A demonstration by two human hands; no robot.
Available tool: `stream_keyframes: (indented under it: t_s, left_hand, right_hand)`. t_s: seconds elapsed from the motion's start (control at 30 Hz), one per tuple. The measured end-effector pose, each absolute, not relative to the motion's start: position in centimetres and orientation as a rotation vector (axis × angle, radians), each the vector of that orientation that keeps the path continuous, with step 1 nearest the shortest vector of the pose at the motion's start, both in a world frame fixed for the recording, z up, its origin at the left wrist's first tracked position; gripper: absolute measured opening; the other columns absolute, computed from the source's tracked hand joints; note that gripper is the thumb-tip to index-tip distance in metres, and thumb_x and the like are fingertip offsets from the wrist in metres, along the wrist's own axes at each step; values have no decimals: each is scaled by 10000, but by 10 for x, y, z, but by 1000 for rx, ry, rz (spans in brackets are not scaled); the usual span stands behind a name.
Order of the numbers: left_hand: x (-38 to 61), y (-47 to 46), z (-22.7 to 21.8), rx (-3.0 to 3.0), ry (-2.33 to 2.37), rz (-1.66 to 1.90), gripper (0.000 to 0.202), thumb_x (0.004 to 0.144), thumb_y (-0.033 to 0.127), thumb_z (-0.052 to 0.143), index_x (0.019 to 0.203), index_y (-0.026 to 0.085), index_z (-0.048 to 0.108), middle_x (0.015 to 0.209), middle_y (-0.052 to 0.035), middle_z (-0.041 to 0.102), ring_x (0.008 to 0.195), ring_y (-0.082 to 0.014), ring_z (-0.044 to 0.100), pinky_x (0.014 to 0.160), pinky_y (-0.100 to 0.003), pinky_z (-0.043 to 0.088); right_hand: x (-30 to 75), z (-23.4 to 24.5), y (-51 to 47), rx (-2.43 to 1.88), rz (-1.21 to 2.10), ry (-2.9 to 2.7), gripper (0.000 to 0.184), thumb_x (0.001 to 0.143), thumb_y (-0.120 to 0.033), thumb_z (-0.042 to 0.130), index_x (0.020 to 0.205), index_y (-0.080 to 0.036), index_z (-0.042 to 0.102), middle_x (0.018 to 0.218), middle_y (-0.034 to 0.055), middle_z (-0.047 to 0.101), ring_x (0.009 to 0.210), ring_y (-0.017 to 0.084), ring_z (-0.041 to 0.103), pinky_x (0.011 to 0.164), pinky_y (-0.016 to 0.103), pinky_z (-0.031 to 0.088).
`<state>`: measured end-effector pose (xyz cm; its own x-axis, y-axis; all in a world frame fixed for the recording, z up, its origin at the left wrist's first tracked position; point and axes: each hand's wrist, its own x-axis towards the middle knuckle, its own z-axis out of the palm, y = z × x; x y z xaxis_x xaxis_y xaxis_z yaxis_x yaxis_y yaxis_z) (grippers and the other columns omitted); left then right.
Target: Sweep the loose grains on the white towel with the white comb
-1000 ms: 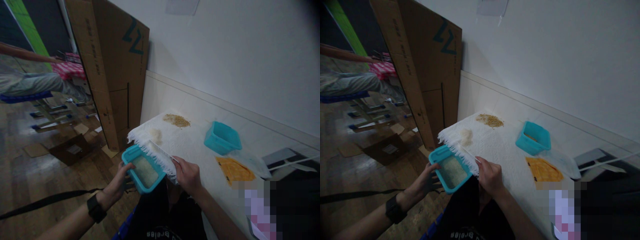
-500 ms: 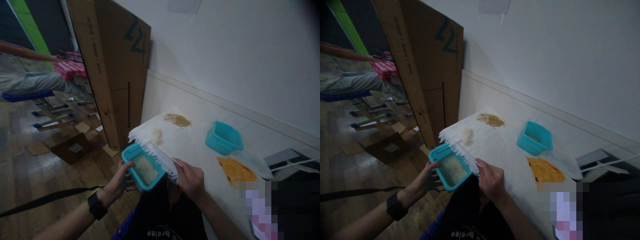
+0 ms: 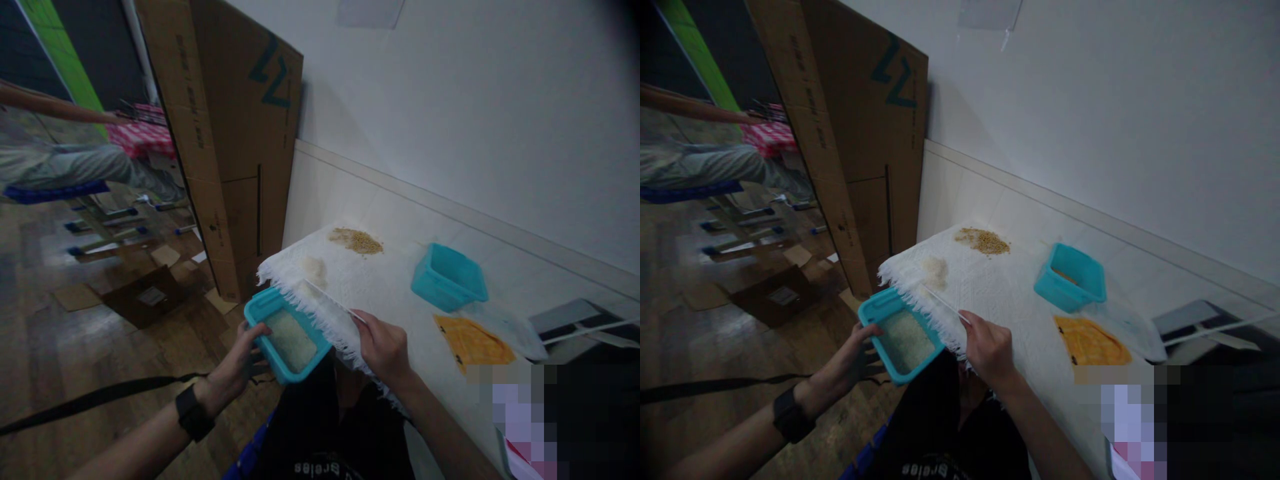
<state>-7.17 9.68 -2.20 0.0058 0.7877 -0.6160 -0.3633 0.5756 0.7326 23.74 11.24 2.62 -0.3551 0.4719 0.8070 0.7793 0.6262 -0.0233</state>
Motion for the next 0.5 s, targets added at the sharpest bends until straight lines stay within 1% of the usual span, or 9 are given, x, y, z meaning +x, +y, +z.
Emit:
stream_keyframes:
  t_s: [0.13, 0.23, 0.37, 0.5]
  left_hand:
    - [-70, 96, -20, 455, 1297, 962, 533, 863, 439, 789, 1299, 361, 494, 1095, -39, 688, 930, -300, 745, 753, -429, 633]
    - [-70, 96, -21, 456, 1304, 956, 516, 888, 440, 766, 1320, 356, 495, 1070, -45, 691, 915, -307, 752, 745, -438, 643]
    - [-69, 96, -22, 448, 1312, 957, 494, 890, 438, 764, 1297, 357, 495, 1034, -29, 684, 866, -288, 744, 735, -432, 649]
    - [-70, 97, -22, 433, 1313, 956, 521, 869, 431, 788, 1294, 368, 493, 1067, -29, 684, 879, -289, 748, 721, -425, 645]
  right_hand:
    - [236, 26, 114, -980, -484, -1986, 261, 1136, -123, 599, 1122, -155, 857, 842, 75, 898, 607, 169, 831, 611, 215, 620]
    - [235, 25, 113, -991, -489, -1977, 269, 1154, -143, 584, 1112, -161, 849, 845, 69, 899, 615, 165, 835, 620, 208, 623]
    - [233, 23, 115, -977, -496, -1962, 258, 1155, -145, 591, 1106, -141, 844, 842, 81, 897, 600, 164, 829, 616, 206, 621]
    - [227, 23, 127, -985, -473, -1954, 261, 1143, -132, 595, 1108, -149, 852, 836, 80, 896, 600, 169, 829, 609, 208, 618]
